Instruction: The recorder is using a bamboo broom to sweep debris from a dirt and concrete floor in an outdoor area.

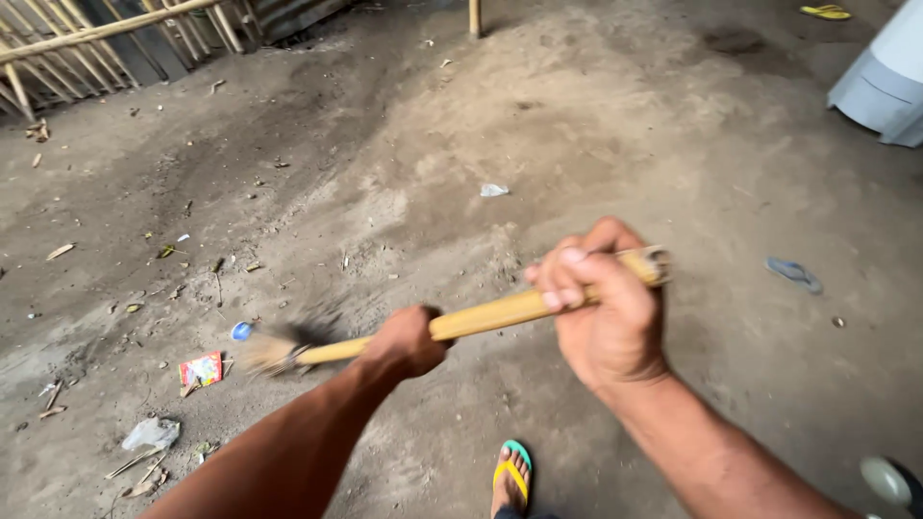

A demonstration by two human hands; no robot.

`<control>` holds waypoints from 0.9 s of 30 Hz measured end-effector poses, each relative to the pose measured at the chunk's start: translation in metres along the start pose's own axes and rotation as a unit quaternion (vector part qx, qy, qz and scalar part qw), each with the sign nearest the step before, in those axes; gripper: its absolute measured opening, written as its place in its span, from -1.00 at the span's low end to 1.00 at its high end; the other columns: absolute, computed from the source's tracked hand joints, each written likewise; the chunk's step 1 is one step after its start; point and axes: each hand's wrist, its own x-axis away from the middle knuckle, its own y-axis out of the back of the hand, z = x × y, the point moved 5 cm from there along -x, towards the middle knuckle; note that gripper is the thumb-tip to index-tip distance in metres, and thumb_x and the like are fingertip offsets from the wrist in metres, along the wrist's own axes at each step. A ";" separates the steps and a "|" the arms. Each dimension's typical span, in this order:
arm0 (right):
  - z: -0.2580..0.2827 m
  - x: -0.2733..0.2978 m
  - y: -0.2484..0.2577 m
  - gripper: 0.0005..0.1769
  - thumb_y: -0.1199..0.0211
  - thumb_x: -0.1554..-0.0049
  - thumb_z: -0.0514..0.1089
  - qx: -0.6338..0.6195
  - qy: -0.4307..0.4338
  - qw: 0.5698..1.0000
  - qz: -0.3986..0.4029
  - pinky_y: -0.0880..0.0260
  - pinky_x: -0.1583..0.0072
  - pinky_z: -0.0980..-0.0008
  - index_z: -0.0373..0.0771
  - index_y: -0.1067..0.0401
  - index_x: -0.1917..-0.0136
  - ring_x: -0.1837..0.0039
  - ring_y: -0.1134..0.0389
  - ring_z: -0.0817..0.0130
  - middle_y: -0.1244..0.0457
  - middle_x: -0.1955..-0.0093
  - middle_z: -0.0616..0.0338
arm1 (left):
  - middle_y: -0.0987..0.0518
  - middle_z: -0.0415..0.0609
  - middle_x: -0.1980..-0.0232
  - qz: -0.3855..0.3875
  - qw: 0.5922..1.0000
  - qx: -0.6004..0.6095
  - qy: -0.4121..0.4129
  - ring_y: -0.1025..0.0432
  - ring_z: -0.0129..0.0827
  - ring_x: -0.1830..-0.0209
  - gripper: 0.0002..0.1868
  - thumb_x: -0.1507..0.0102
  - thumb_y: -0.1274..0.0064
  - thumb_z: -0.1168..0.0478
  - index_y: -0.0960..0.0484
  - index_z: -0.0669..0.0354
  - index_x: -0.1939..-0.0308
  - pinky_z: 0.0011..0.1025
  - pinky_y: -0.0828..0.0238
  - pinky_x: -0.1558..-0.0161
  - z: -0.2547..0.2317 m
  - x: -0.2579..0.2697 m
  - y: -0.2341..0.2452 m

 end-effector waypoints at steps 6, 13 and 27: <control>0.031 -0.073 0.058 -0.77 -0.04 -0.15 -0.25 -0.035 -0.002 0.996 -0.085 -0.25 -0.14 0.03 -0.07 -0.09 0.29 0.29 -0.09 0.34 -0.04 0.44 0.27 | -0.66 0.18 0.04 -0.019 0.997 -0.074 -0.014 -0.56 0.04 -0.02 -0.68 -0.20 -0.16 0.06 -0.68 0.07 0.01 -0.12 -0.49 -0.07 -0.058 -0.055 0.024; 0.107 -0.101 0.099 -0.79 -0.01 -0.19 -0.25 0.074 0.115 0.985 -0.104 -0.26 -0.20 0.04 -0.10 -0.09 0.27 0.24 -0.11 0.31 -0.06 0.41 0.22 | -0.67 0.18 0.04 -0.039 0.984 -0.037 -0.168 -0.53 0.08 -0.03 -0.70 -0.17 -0.16 0.11 -0.72 0.03 0.04 -0.09 -0.47 -0.07 -0.195 -0.162 0.018; 0.102 -0.181 0.142 -0.79 -0.05 -0.18 -0.34 0.228 0.282 0.895 -0.260 -0.33 -0.11 0.13 -0.18 -0.16 0.26 0.25 -0.12 0.39 -0.11 0.37 0.18 | -0.70 0.10 0.14 0.107 0.914 -0.087 -0.382 -0.56 0.00 0.08 -0.77 -0.23 -0.13 0.08 -0.70 0.04 0.10 -0.13 -0.51 -0.01 -0.346 -0.322 -0.002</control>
